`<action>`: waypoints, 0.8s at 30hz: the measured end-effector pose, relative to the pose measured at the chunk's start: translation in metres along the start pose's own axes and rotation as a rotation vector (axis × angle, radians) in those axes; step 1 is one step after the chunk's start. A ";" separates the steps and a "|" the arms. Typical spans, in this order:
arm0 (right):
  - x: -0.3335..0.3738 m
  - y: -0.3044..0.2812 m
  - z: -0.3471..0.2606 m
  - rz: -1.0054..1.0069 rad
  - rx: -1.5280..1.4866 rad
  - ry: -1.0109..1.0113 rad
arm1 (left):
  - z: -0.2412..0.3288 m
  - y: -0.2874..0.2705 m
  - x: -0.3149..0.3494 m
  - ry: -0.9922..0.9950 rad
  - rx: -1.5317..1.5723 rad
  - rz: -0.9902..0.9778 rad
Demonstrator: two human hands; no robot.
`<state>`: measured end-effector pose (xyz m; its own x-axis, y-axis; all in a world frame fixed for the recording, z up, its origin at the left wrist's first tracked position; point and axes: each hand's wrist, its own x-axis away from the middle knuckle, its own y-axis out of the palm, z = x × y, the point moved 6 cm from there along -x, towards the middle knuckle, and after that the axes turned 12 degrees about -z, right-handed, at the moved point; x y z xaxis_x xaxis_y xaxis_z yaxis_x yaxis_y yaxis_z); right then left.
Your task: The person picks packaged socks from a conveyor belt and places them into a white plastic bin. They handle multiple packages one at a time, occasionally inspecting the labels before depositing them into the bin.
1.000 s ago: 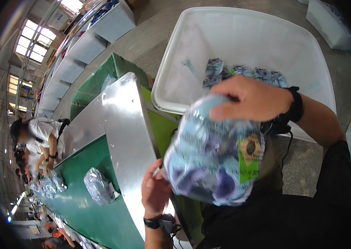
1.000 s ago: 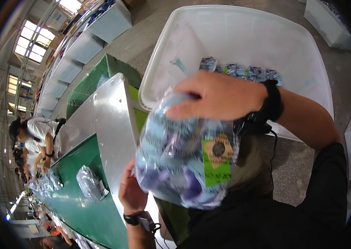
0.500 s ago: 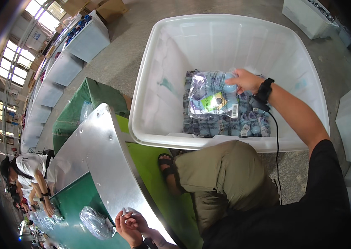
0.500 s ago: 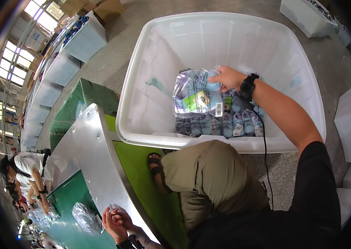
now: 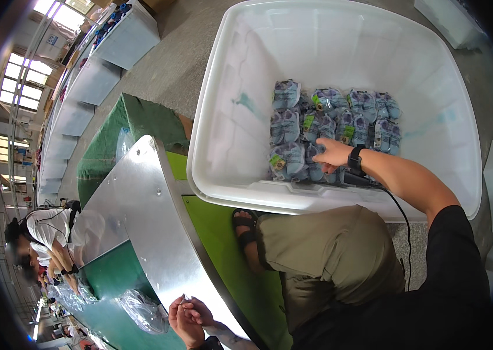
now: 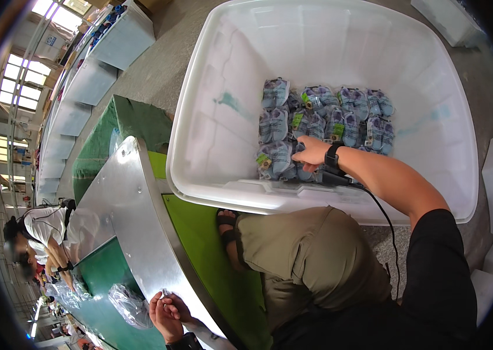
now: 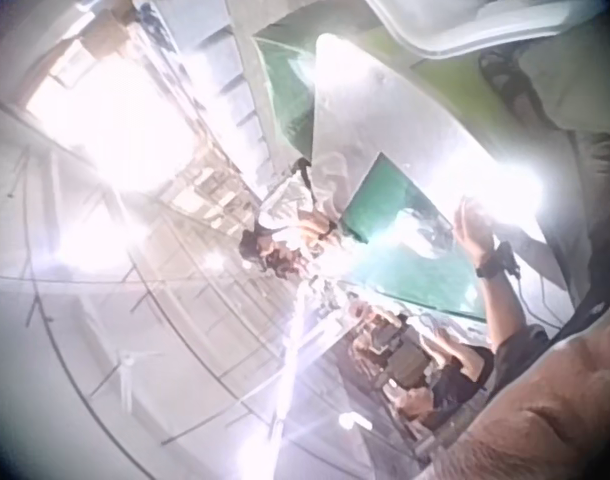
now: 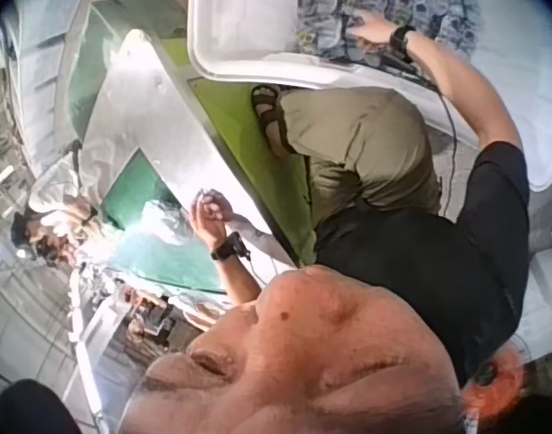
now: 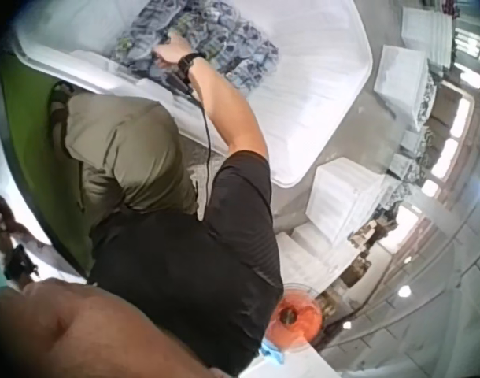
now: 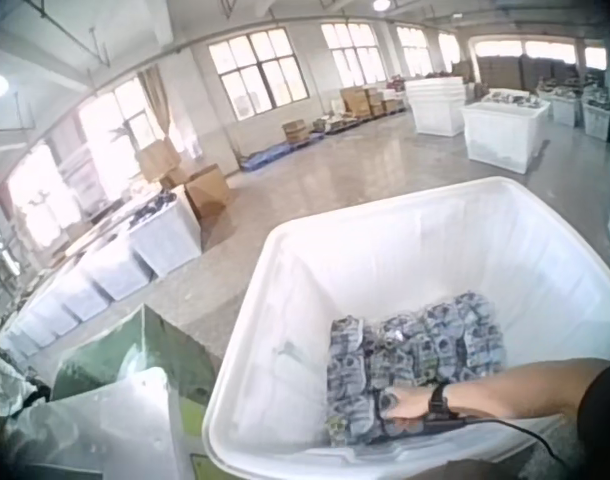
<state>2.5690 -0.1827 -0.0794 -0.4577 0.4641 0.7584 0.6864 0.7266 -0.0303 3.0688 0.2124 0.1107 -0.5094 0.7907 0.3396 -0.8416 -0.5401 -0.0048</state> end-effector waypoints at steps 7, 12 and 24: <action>0.049 -0.032 0.010 -0.028 -0.008 -0.162 | 0.011 0.017 -0.003 -0.059 -0.033 -0.072; 0.107 -0.049 -0.009 -0.037 -0.142 -0.286 | 0.005 0.019 -0.002 -0.118 0.083 -0.116; 0.239 -0.051 0.006 0.335 -0.031 -0.335 | 0.033 -0.224 0.004 0.325 -0.644 0.602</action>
<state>2.4215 -0.1060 0.0992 -0.3621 0.8120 0.4578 0.8416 0.4960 -0.2140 3.2610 0.3266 0.1441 -0.8345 0.5247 -0.1681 -0.3082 -0.6976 -0.6468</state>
